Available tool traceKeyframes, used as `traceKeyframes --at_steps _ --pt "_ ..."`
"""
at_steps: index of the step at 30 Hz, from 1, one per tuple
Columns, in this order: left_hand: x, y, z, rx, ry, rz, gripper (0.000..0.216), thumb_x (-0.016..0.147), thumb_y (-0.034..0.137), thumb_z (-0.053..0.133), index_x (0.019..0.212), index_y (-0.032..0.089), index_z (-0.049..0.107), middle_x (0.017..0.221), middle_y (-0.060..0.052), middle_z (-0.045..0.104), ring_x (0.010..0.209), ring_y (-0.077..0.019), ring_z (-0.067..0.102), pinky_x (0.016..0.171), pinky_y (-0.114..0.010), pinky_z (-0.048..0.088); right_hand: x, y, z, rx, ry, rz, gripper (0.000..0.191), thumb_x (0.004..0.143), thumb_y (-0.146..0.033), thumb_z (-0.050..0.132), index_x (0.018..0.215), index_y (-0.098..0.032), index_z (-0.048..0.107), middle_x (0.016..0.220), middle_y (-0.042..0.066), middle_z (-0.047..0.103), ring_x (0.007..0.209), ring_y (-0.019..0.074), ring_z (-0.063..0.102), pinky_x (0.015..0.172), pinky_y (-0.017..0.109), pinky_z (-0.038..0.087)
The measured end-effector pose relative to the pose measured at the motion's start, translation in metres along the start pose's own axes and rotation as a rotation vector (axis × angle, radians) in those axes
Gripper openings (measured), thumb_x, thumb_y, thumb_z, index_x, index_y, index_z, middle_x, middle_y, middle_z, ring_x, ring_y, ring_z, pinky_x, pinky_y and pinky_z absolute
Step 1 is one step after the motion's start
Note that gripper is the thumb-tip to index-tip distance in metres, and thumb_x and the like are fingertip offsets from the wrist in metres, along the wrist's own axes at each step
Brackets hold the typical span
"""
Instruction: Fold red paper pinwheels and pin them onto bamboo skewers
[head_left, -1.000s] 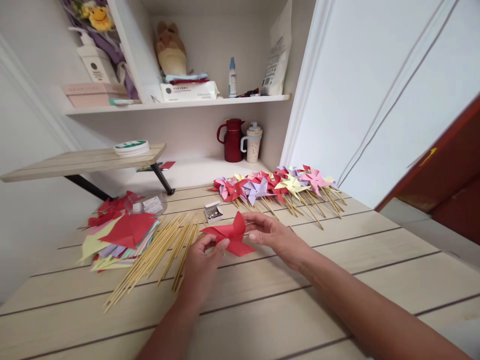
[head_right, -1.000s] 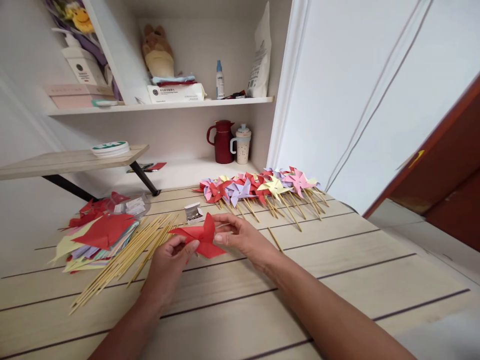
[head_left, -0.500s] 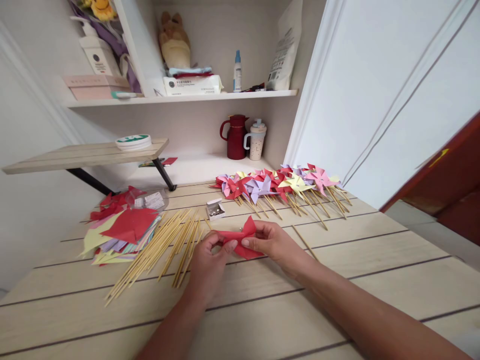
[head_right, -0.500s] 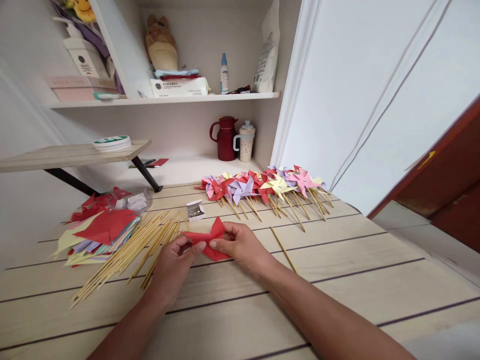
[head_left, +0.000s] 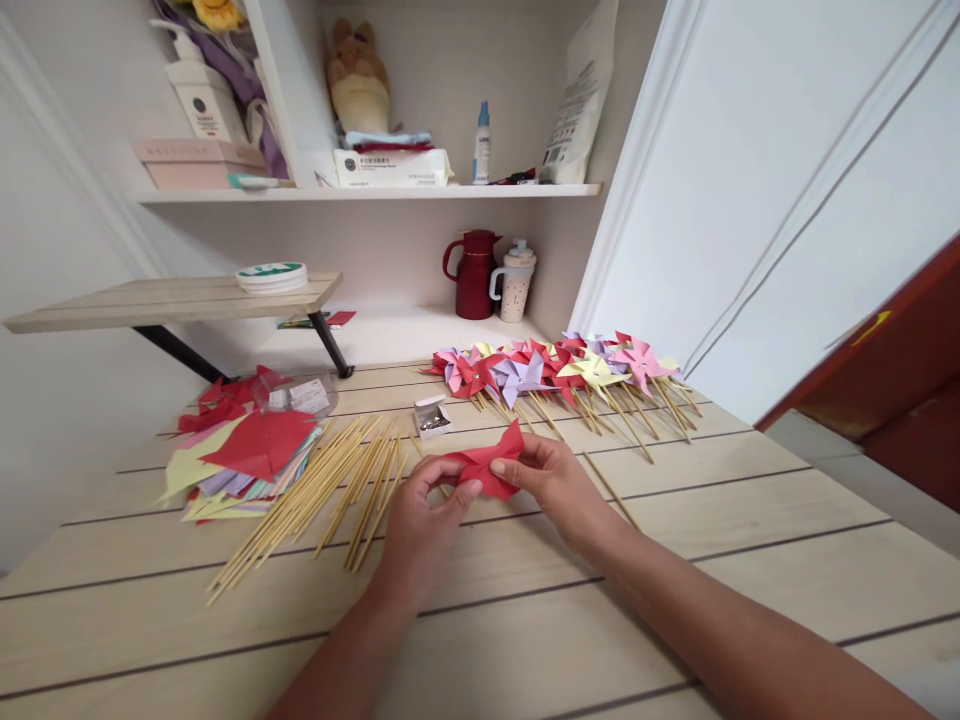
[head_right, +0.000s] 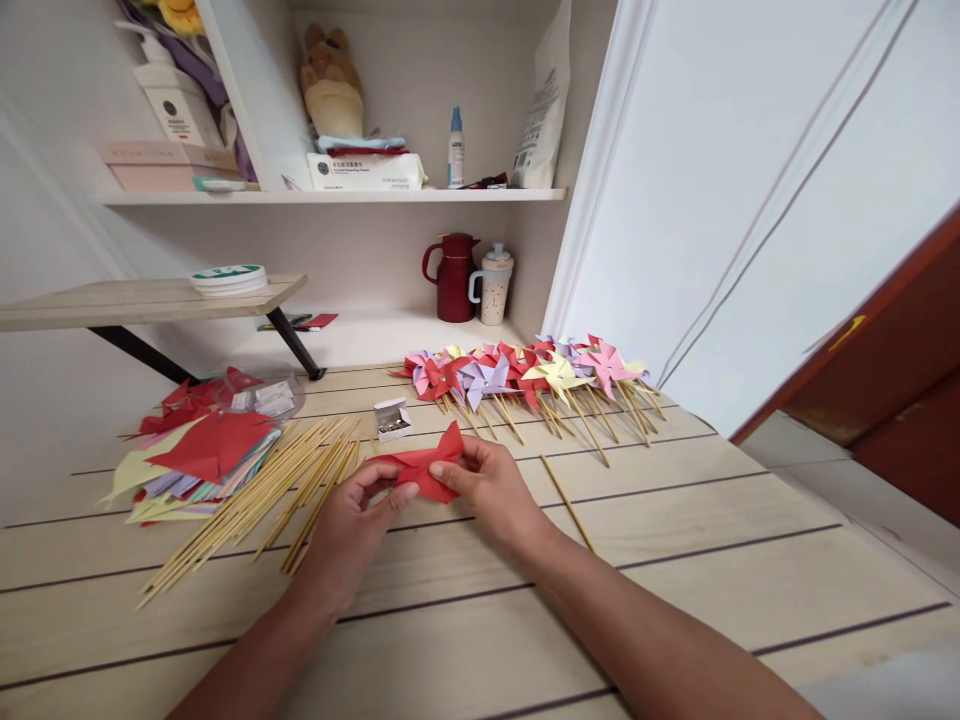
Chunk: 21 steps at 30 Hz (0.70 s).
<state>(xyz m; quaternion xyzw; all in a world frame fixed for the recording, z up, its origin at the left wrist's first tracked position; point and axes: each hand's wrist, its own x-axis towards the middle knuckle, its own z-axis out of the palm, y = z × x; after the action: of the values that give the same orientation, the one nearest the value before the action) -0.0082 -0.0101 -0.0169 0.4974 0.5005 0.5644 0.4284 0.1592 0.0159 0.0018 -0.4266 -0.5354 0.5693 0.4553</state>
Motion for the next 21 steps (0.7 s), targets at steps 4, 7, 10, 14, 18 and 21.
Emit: traceKeyframes --at_steps 4,7,10,14,18,21 --pt "0.0002 -0.0021 -0.0016 0.030 -0.018 0.022 0.013 0.071 0.030 0.079 0.080 0.021 0.075 0.088 -0.007 0.074 0.086 -0.0225 0.066 0.078 -0.029 0.048 0.0003 0.0004 -0.0002 0.007 -0.005 -0.021 0.026 0.072 -0.042 0.080 0.079 -0.019 0.070 0.071 0.001 0.066 0.065 0.0156 0.055 0.064 0.029 0.045" --pt "-0.0005 -0.0045 -0.0024 0.014 -0.026 0.021 0.016 0.072 0.034 0.079 0.081 0.021 0.075 0.088 -0.006 0.074 0.087 -0.0228 0.067 0.081 -0.030 0.049 -0.0008 -0.0003 0.0014 -0.004 -0.014 -0.045 0.027 0.072 -0.042 0.080 0.076 -0.018 0.068 0.069 0.001 0.065 0.065 0.0155 0.055 0.064 0.029 0.045" --pt "-0.0008 -0.0055 -0.0023 0.002 -0.079 0.018 0.019 0.075 0.037 0.077 0.085 0.021 0.075 0.089 -0.006 0.074 0.089 -0.0230 0.066 0.084 -0.032 0.049 -0.0022 -0.0011 0.0037 0.016 -0.045 -0.063 0.027 0.072 -0.041 0.080 0.076 -0.017 0.069 0.069 0.000 0.065 0.065 0.0148 0.055 0.065 0.029 0.045" --pt "-0.0008 -0.0062 -0.0018 0.021 -0.080 0.014 0.020 0.077 0.039 0.074 0.085 0.020 0.074 0.088 -0.005 0.073 0.087 -0.0226 0.066 0.084 -0.033 0.049 -0.0032 -0.0002 0.0050 0.050 -0.065 -0.073 0.025 0.072 -0.039 0.080 0.078 -0.017 0.069 0.069 -0.001 0.065 0.064 0.0137 0.055 0.065 0.028 0.045" --pt "-0.0013 -0.0077 -0.0011 0.055 -0.019 0.006 0.019 0.076 0.039 0.074 0.077 0.020 0.072 0.082 -0.004 0.072 0.082 -0.0213 0.065 0.079 -0.031 0.049 -0.0035 0.0035 0.0051 0.062 -0.070 -0.075 0.023 0.072 -0.037 0.081 0.078 -0.018 0.070 0.070 -0.001 0.066 0.064 0.0134 0.056 0.065 0.028 0.045" --pt "-0.0021 -0.0068 0.0008 0.021 -0.022 -0.010 0.019 0.075 0.038 0.075 0.078 0.020 0.073 0.084 -0.005 0.073 0.082 -0.0209 0.065 0.077 -0.031 0.049 -0.0035 0.0065 0.0059 0.044 -0.065 -0.075 0.025 0.073 -0.038 0.080 0.083 -0.018 0.071 0.074 0.000 0.068 0.065 0.0138 0.057 0.065 0.028 0.045"
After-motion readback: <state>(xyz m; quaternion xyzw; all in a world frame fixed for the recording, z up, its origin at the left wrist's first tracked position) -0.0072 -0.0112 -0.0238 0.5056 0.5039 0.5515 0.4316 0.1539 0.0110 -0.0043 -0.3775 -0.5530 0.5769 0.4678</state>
